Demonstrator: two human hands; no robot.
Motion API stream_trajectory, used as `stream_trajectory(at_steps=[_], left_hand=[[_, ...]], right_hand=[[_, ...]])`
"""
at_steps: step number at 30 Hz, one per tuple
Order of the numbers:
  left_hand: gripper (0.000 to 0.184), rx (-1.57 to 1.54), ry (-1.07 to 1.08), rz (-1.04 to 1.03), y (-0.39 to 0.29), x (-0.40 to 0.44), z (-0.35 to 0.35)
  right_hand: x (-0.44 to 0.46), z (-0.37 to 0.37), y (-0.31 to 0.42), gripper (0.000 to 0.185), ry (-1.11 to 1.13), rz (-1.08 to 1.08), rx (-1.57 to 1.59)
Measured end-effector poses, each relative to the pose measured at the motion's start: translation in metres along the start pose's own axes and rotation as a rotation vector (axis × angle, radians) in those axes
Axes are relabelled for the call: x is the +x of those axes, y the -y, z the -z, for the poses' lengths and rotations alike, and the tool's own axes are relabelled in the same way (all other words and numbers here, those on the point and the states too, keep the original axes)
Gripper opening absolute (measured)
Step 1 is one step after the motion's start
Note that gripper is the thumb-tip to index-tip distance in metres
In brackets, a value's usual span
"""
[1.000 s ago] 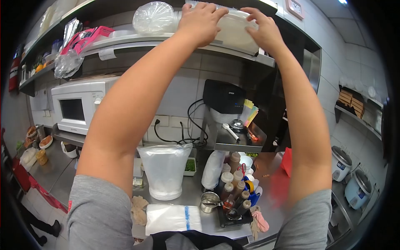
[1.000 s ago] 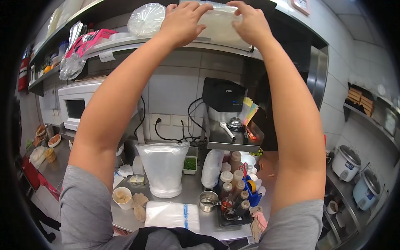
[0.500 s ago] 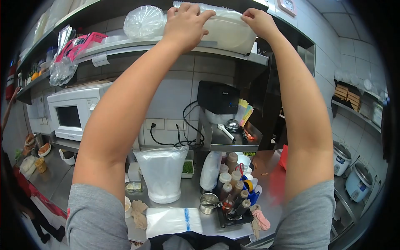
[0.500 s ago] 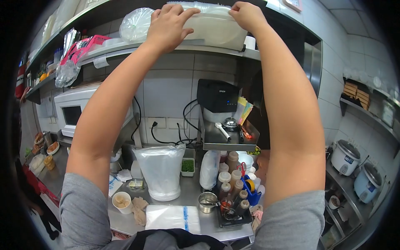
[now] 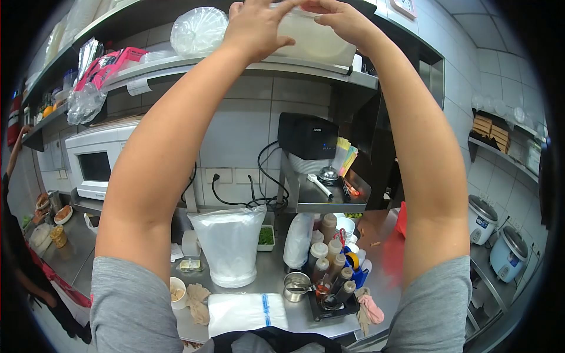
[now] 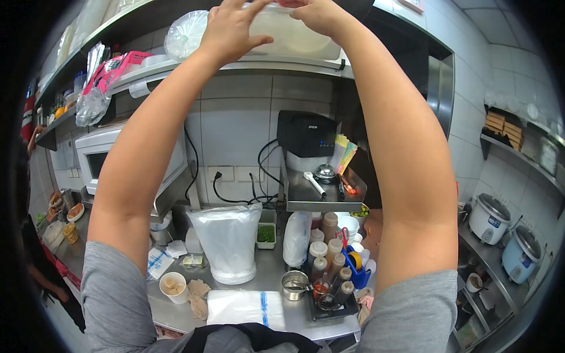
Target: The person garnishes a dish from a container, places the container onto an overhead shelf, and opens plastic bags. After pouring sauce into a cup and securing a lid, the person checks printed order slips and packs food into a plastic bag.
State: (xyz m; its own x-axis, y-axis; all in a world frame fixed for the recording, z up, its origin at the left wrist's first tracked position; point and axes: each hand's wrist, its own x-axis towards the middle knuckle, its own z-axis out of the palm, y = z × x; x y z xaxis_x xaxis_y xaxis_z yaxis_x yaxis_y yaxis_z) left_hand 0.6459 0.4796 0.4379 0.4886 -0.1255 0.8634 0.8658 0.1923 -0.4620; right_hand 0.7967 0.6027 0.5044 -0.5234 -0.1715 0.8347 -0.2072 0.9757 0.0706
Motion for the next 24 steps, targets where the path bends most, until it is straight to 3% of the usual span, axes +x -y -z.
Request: stream_trajectory(at_steps=[3, 4, 7, 11, 14, 17, 20, 24], left_hand=[[0.069, 0.070, 0.234, 0.022, -0.005, 0.006, 0.010], [0.068, 0.074, 0.279, 0.046, -0.008, 0.007, 0.014], [0.066, 0.080, 0.342, 0.081, -0.011, 0.006, 0.018], [0.067, 0.103, 0.231, 0.032, 0.000, -0.007, 0.004], [0.068, 0.114, 0.250, 0.054, 0.002, -0.006, 0.009], [0.069, 0.097, 0.266, 0.049, 0.000, -0.005, 0.011], [0.070, 0.123, 0.294, 0.039, -0.009, -0.004, 0.023], [0.072, 0.173, 0.319, 0.033, -0.008, -0.002, 0.022]], right_hand=[[-0.001, 0.014, 0.013, 0.033, -0.068, -0.163, -0.162], [-0.009, 0.012, 0.033, 0.028, -0.241, -0.172, -0.491], [-0.013, 0.015, 0.030, 0.027, -0.330, -0.066, -0.843], [-0.006, 0.024, 0.005, 0.022, -0.216, -0.174, -0.863], [-0.012, 0.026, -0.013, 0.016, -0.355, -0.175, -0.892], [-0.018, 0.020, -0.014, 0.013, -0.407, 0.028, -0.893], [-0.024, 0.019, -0.002, 0.013, -0.341, 0.039, -0.923], [-0.032, 0.015, 0.021, 0.018, -0.413, 0.014, -0.802]])
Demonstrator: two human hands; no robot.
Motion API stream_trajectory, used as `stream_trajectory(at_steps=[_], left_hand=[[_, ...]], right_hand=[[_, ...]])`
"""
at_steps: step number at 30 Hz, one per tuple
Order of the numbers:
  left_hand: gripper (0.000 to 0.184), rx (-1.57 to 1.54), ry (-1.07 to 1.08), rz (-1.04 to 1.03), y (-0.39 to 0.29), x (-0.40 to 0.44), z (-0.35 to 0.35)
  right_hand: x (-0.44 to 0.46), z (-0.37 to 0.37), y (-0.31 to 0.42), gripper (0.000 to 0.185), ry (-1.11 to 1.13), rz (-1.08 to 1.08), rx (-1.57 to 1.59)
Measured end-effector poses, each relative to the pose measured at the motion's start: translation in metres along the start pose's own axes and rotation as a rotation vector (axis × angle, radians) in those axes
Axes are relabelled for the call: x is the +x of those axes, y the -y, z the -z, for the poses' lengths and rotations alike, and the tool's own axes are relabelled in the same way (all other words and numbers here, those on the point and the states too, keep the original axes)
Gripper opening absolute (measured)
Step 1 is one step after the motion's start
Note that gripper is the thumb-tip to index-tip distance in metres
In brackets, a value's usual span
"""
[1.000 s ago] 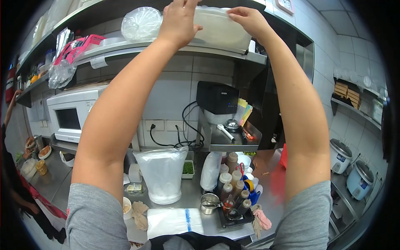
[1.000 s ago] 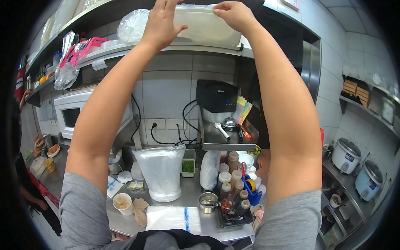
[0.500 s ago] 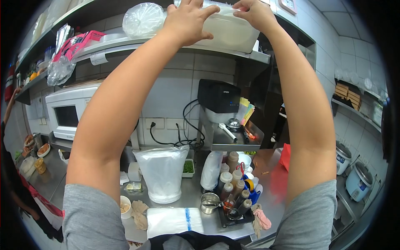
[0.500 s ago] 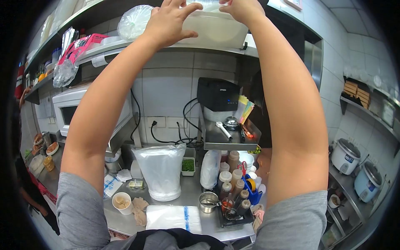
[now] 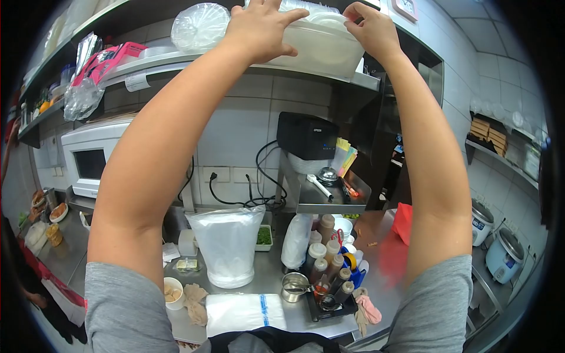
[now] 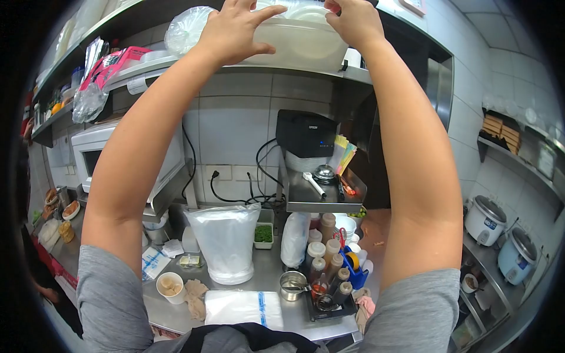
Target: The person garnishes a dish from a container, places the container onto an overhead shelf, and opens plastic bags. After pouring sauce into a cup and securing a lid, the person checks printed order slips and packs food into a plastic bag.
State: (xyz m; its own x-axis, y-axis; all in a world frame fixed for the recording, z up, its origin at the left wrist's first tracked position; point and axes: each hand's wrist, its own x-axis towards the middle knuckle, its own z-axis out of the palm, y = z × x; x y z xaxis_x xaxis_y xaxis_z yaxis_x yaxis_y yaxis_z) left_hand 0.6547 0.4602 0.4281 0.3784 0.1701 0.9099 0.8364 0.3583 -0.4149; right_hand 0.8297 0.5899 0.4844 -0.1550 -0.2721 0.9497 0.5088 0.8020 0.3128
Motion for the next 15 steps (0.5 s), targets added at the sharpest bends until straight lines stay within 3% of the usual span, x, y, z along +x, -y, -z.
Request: stream_trajectory(at_steps=[5, 8, 11, 14, 15], left_hand=[[0.070, -0.022, 0.068, 0.045, -0.002, 0.005, 0.001], [0.069, -0.009, 0.017, 0.045, -0.009, 0.001, 0.006], [0.068, -0.035, 0.001, 0.030, -0.008, 0.000, 0.005], [0.069, -0.041, 0.015, 0.018, -0.003, 0.003, -0.001], [0.070, -0.034, 0.019, 0.012, -0.002, 0.003, -0.002]], right_hand=[[0.005, 0.012, -0.002, 0.014, 0.193, -0.083, 0.249], [0.013, 0.014, -0.005, 0.016, 0.169, 0.102, -0.020], [0.013, -0.011, -0.026, 0.015, 0.106, -0.025, 0.123], [0.015, -0.011, -0.012, 0.016, 0.091, -0.454, 0.437], [0.019, -0.014, -0.015, 0.017, 0.089, -0.468, 0.425]])
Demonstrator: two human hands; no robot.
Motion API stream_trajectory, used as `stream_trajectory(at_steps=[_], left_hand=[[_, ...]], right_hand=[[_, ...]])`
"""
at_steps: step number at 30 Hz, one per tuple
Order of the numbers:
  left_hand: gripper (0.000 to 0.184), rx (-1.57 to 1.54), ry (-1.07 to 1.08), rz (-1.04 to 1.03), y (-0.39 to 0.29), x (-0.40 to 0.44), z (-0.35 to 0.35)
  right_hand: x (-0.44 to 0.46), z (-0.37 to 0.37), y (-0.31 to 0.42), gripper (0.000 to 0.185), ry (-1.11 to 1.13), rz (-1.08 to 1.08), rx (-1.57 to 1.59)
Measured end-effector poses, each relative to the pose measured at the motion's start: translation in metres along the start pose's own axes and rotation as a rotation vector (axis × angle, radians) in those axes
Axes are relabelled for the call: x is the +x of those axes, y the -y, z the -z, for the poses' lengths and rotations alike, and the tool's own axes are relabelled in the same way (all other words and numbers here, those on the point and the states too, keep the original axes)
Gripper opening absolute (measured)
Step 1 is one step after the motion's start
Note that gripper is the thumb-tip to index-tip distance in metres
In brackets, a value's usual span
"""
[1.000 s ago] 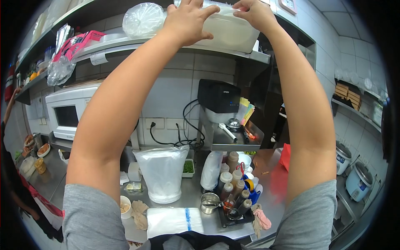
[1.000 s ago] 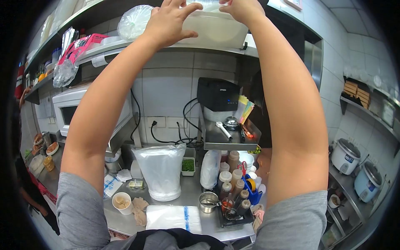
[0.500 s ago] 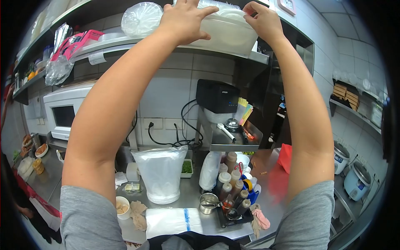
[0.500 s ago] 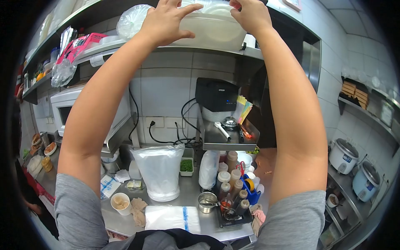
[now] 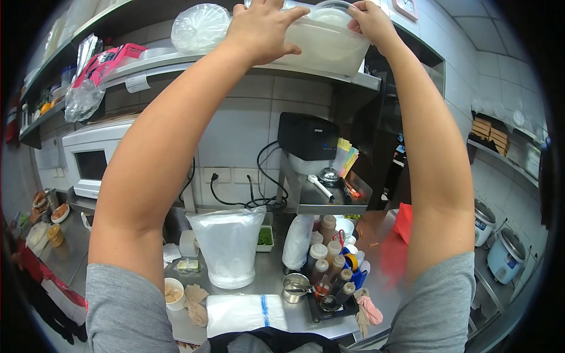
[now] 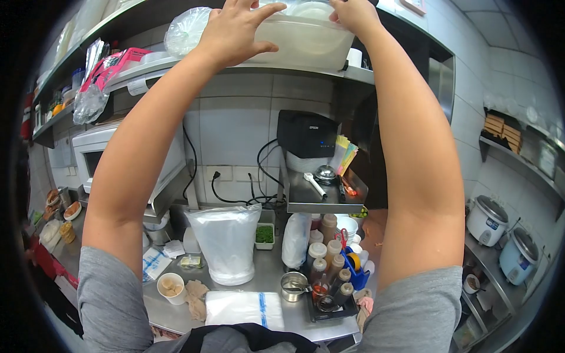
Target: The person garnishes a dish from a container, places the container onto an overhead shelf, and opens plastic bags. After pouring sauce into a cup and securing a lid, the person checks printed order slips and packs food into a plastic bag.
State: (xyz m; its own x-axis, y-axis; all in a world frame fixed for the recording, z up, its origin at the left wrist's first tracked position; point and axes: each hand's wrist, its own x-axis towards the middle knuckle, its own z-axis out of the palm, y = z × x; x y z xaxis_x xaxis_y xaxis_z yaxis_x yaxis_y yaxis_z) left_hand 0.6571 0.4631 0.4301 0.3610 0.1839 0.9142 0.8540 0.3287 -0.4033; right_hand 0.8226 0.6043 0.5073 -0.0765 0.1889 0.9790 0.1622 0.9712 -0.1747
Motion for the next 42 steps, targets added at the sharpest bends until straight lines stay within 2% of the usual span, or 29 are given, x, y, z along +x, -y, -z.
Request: stream_trajectory(at_steps=[2, 6, 9, 12, 13, 16, 17, 19, 21, 22, 24, 25, 28, 32, 34, 36, 37, 40, 42], left_hand=[[0.070, -0.041, -0.022, 0.015, 0.001, 0.000, 0.000], [0.068, -0.088, -0.058, 0.005, 0.007, 0.001, -0.005], [0.056, 0.187, -0.462, -0.151, 0.012, -0.001, -0.022], [0.046, 0.121, -0.376, -0.233, 0.013, 0.004, -0.040], [0.041, 0.065, -0.229, -0.210, 0.013, 0.005, -0.045], [0.039, 0.031, -0.205, -0.129, 0.015, 0.007, -0.063], [0.042, 0.054, -0.174, -0.108, 0.016, 0.006, -0.071], [0.050, 0.101, -0.114, -0.065, 0.016, 0.003, -0.090], [0.047, 0.148, -0.228, -0.063, 0.007, 0.001, -0.102], [0.045, 0.171, -0.284, -0.063, 0.002, 0.001, -0.106], [0.044, 0.018, -0.267, -0.023, 0.001, 0.012, -0.111], [0.044, -0.057, -0.260, -0.002, 0.001, 0.018, -0.112], [0.051, -0.147, -0.062, 0.268, 0.010, 0.033, -0.095], [0.049, -0.172, 0.045, 0.225, 0.035, 0.044, -0.119], [0.045, -0.261, 0.076, 0.237, 0.035, 0.050, -0.108], [0.041, -0.178, 0.100, 0.262, 0.022, 0.057, -0.084], [0.039, -0.135, 0.113, 0.275, 0.013, 0.058, -0.075], [0.040, -0.095, 0.069, 0.241, 0.004, 0.058, -0.072], [0.045, -0.086, 0.124, 0.184, 0.007, 0.059, -0.078]], right_hand=[[0.013, -0.001, -0.005, 0.020, -0.015, -0.029, -0.024], [0.014, -0.001, 0.011, 0.022, -0.045, -0.220, -0.124], [0.074, -0.008, -0.057, 0.021, 0.135, -0.338, 0.270], [0.097, -0.003, -0.091, 0.030, 0.076, -0.300, 0.949], [0.061, 0.001, -0.048, 0.053, -0.045, -0.300, 1.024], [0.042, 0.011, -0.053, 0.016, -0.280, -0.413, 1.067], [0.033, 0.014, -0.057, 0.018, -0.229, -0.342, 1.000], [-0.004, 0.013, -0.048, 0.017, -0.177, -0.340, 0.948], [-0.028, 0.017, -0.056, 0.016, -0.121, -0.308, 0.901], [-0.039, 0.018, -0.062, 0.019, -0.113, -0.342, 0.879], [-0.056, 0.021, -0.073, 0.020, -0.134, -0.485, 0.847], [-0.063, 0.022, -0.079, 0.021, -0.078, -0.521, 0.850], [-0.087, 0.013, -0.078, 0.022, -0.010, -0.262, 0.751], [-0.096, -0.004, -0.071, 0.023, 0.116, -0.101, 0.656], [-0.091, -0.014, -0.074, 0.022, 0.132, 0.003, 0.518], [-0.085, -0.021, -0.080, 0.022, 0.158, 0.090, 0.324], [-0.084, -0.026, -0.084, 0.022, 0.121, 0.145, 0.356], [-0.079, -0.028, -0.095, 0.022, 0.052, 0.146, 0.301], [-0.074, -0.035, -0.109, 0.023, 0.081, 0.117, 0.270]])
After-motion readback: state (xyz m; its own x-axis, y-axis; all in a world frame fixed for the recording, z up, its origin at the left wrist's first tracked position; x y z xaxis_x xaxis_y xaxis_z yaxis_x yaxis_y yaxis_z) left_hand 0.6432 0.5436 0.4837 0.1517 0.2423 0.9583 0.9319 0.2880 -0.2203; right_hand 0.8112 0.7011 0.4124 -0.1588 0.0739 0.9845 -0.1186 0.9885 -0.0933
